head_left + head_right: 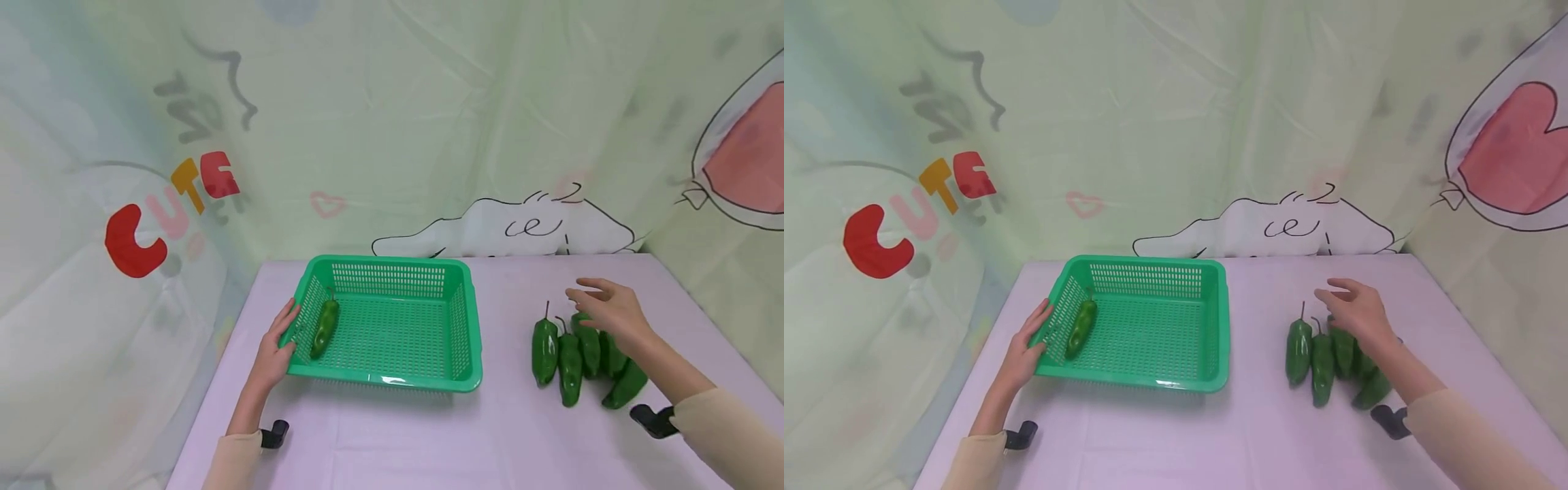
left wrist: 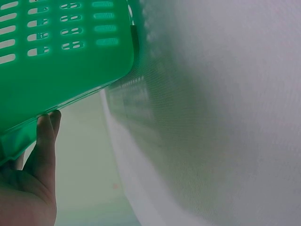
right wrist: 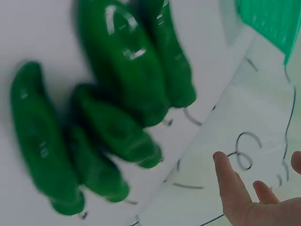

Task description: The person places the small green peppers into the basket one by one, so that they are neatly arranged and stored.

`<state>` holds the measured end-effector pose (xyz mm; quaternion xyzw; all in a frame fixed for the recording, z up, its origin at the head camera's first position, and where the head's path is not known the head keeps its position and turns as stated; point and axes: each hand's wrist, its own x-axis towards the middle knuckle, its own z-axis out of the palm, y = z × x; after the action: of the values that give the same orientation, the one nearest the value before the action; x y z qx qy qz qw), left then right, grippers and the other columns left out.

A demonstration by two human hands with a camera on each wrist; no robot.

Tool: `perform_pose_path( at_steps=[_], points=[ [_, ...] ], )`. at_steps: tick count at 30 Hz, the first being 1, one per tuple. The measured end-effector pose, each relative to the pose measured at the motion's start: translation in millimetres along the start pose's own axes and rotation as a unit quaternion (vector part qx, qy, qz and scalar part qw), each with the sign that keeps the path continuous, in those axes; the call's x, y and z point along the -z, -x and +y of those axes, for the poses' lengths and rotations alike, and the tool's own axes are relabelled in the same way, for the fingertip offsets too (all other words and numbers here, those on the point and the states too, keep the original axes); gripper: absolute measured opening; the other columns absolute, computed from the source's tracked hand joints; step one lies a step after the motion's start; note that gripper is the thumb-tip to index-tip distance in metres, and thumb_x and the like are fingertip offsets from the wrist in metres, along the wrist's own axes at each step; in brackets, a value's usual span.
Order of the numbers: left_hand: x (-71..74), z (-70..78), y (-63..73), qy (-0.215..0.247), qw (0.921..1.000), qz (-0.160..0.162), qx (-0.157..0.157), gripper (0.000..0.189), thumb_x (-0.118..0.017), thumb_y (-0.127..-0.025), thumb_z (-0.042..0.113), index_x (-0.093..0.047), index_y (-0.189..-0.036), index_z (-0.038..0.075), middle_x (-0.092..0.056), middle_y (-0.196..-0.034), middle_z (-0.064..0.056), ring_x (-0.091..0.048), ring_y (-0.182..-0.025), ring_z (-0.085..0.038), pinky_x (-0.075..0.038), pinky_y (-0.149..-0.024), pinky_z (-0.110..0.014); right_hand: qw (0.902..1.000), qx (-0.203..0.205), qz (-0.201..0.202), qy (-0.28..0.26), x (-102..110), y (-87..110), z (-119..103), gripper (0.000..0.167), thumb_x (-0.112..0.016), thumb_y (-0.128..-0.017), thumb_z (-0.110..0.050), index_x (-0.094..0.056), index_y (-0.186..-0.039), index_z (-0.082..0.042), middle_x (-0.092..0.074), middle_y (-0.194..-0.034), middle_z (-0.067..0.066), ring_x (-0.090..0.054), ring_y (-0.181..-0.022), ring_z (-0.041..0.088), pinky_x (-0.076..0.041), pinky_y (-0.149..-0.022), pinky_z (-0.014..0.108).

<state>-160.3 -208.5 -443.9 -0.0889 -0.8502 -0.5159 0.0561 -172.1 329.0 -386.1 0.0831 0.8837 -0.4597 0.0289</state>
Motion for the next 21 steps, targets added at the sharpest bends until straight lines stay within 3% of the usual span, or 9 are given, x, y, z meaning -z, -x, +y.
perform_pose_path(
  at_steps=[4, 6, 9, 13, 21],
  points=[
    [0.0, 2.1, 0.5, 0.003, 1.0000, -0.004, 0.004, 0.064, -0.040, -0.083, -0.019, -0.034, -0.147, -0.011, -0.022, -0.159, -0.024, -0.014, -0.148, -0.042, -0.017, -0.116, -0.059, 0.9987, -0.022, 0.038, 0.028, 20.9, 2.4, 26.2, 0.072, -0.048, -0.101, -0.037, -0.029, -0.146, 0.016, -0.037, -0.137, 0.047, -0.066, -0.089, 0.025, -0.057, -0.064, 0.024],
    [0.0, 2.9, 0.8, 0.001, 1.0000, -0.004, 0.006, 0.064, -0.040, -0.084, -0.019, -0.034, -0.147, -0.011, -0.022, -0.159, -0.024, -0.014, -0.148, -0.042, -0.017, -0.116, -0.059, 0.9963, -0.033, 0.058, 0.053, 30.7, 4.0, 39.5, 0.072, -0.048, -0.100, -0.037, -0.031, -0.144, 0.017, -0.038, -0.135, 0.047, -0.066, -0.081, 0.023, -0.056, -0.060, 0.026],
    [0.2, 3.6, 1.5, 0.000, 1.0000, -0.001, 0.005, 0.064, -0.040, -0.084, -0.019, -0.034, -0.147, -0.011, -0.022, -0.159, -0.024, -0.014, -0.148, -0.042, -0.016, -0.116, -0.058, 0.9905, -0.051, 0.084, 0.096, 41.3, 5.8, 58.7, 0.070, -0.049, -0.099, -0.037, -0.036, -0.141, 0.018, -0.040, -0.132, 0.047, -0.065, -0.085, 0.039, -0.055, -0.062, 0.037],
    [0.1, 2.0, 1.4, 0.003, 1.0000, -0.001, -0.002, 0.063, -0.040, -0.084, -0.019, -0.034, -0.147, -0.011, -0.022, -0.159, -0.024, -0.014, -0.148, -0.042, -0.017, -0.116, -0.059, 0.9858, -0.078, 0.080, 0.125, 46.0, 6.8, 81.5, 0.071, -0.049, -0.098, -0.037, -0.036, -0.138, 0.020, -0.037, -0.131, 0.049, -0.051, -0.104, 0.058, -0.053, -0.069, 0.053],
    [-2.3, -1.3, -0.4, 0.005, 1.0000, -0.001, -0.005, 0.063, -0.041, -0.084, -0.019, -0.035, -0.147, -0.011, -0.022, -0.159, -0.024, -0.014, -0.148, -0.042, -0.017, -0.115, -0.060, 0.9846, -0.133, 0.037, 0.107, 39.8, 2.0, 107.5, 0.077, -0.052, -0.097, -0.041, -0.031, -0.138, 0.021, -0.026, -0.134, 0.051, -0.044, -0.113, 0.063, -0.057, -0.069, 0.050]
  ],
)
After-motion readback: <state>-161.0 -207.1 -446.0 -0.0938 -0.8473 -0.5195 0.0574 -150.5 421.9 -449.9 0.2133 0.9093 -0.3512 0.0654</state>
